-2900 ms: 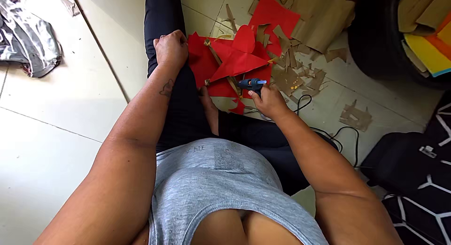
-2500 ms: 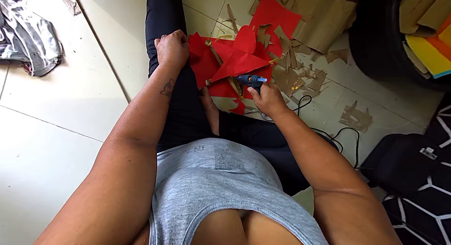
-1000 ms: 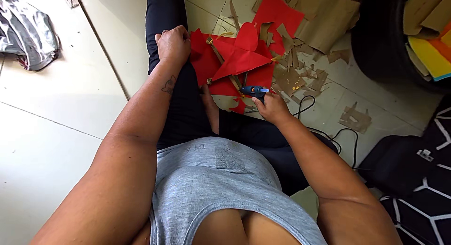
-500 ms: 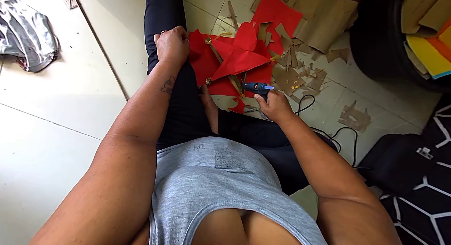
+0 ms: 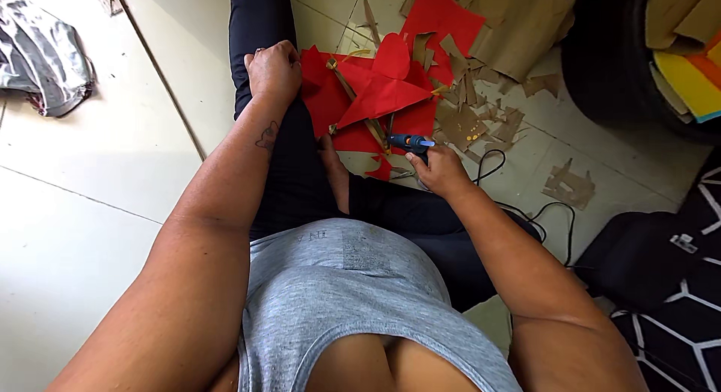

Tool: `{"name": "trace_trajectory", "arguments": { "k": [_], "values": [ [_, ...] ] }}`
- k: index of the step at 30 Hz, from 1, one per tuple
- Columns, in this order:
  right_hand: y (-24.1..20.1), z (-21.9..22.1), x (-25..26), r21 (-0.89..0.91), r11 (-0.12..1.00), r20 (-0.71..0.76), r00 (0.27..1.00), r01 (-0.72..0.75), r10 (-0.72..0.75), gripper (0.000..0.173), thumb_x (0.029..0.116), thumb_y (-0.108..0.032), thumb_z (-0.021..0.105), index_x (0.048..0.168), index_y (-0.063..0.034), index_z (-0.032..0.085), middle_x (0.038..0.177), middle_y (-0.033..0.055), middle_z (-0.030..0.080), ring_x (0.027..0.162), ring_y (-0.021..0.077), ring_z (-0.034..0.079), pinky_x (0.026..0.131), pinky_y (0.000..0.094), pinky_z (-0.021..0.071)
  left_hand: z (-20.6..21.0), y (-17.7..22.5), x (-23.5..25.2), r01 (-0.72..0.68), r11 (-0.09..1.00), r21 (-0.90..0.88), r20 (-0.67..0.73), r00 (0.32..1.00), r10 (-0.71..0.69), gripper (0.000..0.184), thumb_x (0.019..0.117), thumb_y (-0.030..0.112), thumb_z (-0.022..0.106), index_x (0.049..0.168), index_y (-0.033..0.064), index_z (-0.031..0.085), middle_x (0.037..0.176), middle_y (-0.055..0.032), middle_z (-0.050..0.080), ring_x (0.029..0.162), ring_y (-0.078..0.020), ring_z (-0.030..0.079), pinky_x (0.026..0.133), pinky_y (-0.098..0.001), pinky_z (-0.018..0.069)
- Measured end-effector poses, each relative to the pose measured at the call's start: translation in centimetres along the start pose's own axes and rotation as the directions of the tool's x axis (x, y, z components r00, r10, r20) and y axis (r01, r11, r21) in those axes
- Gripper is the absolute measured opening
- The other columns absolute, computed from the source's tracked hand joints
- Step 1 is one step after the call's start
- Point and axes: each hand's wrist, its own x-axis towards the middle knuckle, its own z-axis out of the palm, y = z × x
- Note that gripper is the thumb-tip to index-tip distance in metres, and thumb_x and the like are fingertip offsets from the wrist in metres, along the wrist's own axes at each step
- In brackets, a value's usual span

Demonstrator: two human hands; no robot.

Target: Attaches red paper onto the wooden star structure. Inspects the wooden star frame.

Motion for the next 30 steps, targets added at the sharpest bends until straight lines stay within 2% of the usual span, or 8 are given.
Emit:
{"name": "trace_trajectory", "arguments": {
  "k": [6, 14, 20, 30],
  "values": [
    [0.07, 0.11, -0.48, -0.03, 0.998, 0.032, 0.998, -0.051, 0.052, 0.037, 0.1043, -0.024, 0.06, 0.125, 0.0069, 0.062, 0.105, 0.0269, 0.071, 0.099, 0.0451, 0.07, 0.086, 0.065, 0.0533, -0.02, -0.07, 0.08, 0.002, 1.0, 0.01, 0.001, 1.0, -0.002, 0.028, 0.1014, 0.021, 0.052, 0.121, 0.0091, 0.068, 0.117, -0.0149, 0.072, 0.122, -0.0333, 0.062, 0.111, -0.0595, 0.0315],
    [0.34, 0.19, -0.45, -0.02, 1.0, -0.006, 1.0, -0.011, 0.011, 0.034, 0.1034, -0.021, 0.061, 0.122, 0.0062, 0.064, 0.108, 0.0261, 0.071, 0.1, 0.0432, 0.07, 0.087, 0.0631, 0.0539, -0.06, -0.06, 0.08, 0.002, 1.0, 0.001, 0.001, 1.0, -0.002, 0.029, 0.1012, 0.022, 0.052, 0.121, 0.0093, 0.069, 0.117, -0.0147, 0.072, 0.122, -0.0334, 0.062, 0.112, -0.0597, 0.0311],
    [0.32, -0.01, -0.77, -0.005, 1.0, -0.02, 1.0, -0.005, 0.005, 0.034, 0.1026, -0.023, 0.061, 0.12, 0.0061, 0.065, 0.102, 0.0255, 0.071, 0.095, 0.0429, 0.071, 0.084, 0.0631, 0.0541, -0.02, 0.0, 0.06, 0.0, 1.0, 0.004, 0.0, 1.0, 0.0, 0.028, 0.1013, 0.021, 0.052, 0.12, 0.0092, 0.068, 0.117, -0.0142, 0.072, 0.122, -0.0328, 0.062, 0.112, -0.0588, 0.0311],
    [0.14, -0.01, -0.65, -0.053, 0.999, -0.033, 0.999, -0.008, 0.007, 0.035, 0.1018, -0.025, 0.062, 0.12, 0.0042, 0.066, 0.108, 0.0253, 0.071, 0.102, 0.0446, 0.069, 0.086, 0.0651, 0.0525, -0.05, 0.01, 0.02, 0.001, 1.0, 0.001, -0.001, 1.0, -0.001, 0.028, 0.1016, 0.021, 0.052, 0.12, 0.0083, 0.068, 0.117, -0.0154, 0.072, 0.122, -0.0342, 0.061, 0.112, -0.0594, 0.0311]
  ]
}}
